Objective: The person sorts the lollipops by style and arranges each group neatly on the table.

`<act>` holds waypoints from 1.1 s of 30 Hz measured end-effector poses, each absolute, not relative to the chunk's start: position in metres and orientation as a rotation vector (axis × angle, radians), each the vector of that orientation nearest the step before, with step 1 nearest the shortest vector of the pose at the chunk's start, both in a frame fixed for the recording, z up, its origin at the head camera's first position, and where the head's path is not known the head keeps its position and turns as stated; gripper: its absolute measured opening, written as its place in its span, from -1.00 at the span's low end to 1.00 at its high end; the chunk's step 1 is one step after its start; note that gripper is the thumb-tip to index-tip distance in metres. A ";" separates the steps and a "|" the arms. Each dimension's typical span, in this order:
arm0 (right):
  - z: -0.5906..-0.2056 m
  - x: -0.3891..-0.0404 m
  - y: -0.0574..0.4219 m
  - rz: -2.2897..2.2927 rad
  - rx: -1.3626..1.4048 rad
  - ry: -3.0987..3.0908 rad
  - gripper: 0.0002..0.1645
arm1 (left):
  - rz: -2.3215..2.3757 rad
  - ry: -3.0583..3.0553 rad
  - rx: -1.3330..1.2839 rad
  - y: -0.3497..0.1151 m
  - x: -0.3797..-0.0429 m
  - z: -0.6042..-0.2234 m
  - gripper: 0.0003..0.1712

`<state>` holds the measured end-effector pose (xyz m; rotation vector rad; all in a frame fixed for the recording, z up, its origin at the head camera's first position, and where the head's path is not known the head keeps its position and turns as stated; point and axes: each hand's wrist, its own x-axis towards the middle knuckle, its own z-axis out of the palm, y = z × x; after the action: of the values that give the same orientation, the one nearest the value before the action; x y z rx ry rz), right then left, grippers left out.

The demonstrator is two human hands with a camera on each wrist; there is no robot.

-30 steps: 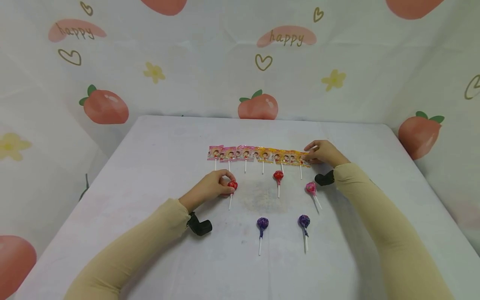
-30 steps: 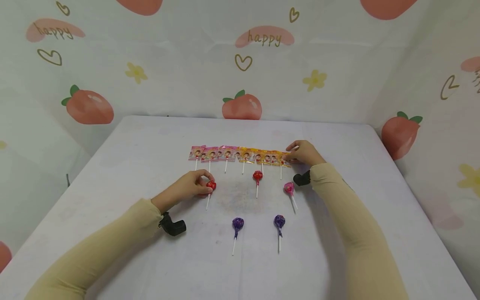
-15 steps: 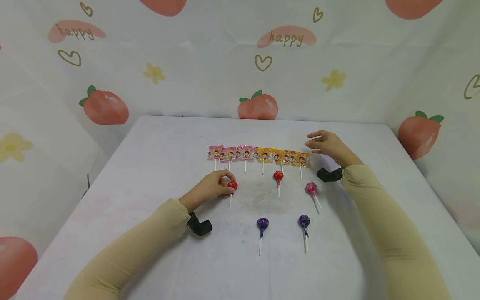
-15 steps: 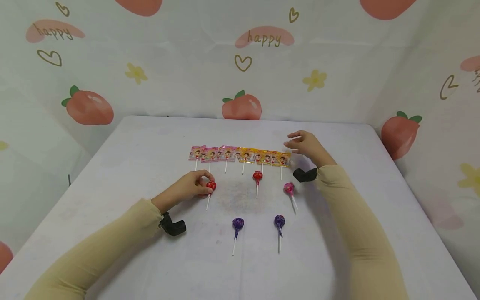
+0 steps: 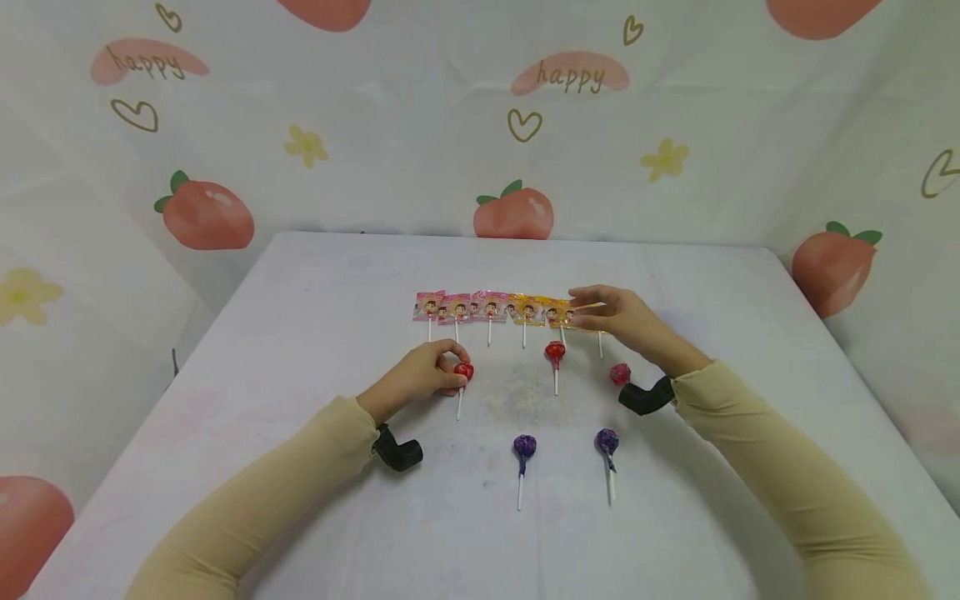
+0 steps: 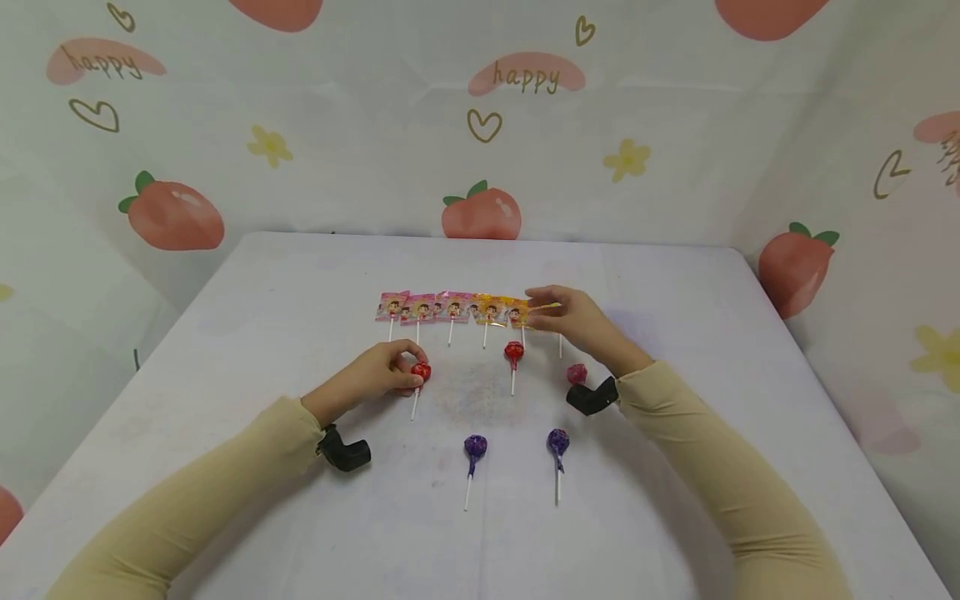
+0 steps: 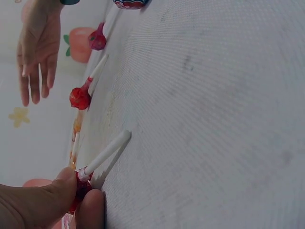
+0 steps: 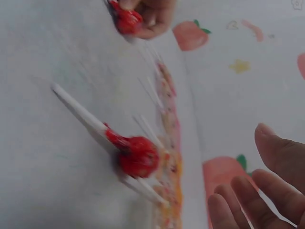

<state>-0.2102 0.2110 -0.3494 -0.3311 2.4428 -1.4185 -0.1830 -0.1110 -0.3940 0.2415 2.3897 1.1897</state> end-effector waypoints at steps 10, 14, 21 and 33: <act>-0.374 -0.213 0.194 -1.147 -0.364 2.474 -0.48 | 1.191 2.379 0.222 -0.111 -0.182 -0.394 -0.67; -0.377 -0.214 0.189 -1.043 -0.381 2.538 -0.54 | 1.185 2.382 0.233 -0.111 -0.182 -0.393 -0.67; -0.379 -0.216 0.183 -0.912 -0.339 2.589 -0.65 | 1.195 2.369 0.227 -0.111 -0.182 -0.392 -0.68; -0.376 -0.214 0.180 -0.868 -0.377 2.627 -0.73 | 1.205 2.362 0.232 -0.111 -0.183 -0.392 -0.67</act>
<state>-0.2137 0.1799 -0.3761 -0.3767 2.6268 -0.8679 -0.1830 -0.1115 -0.3924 0.2325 2.3618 1.2048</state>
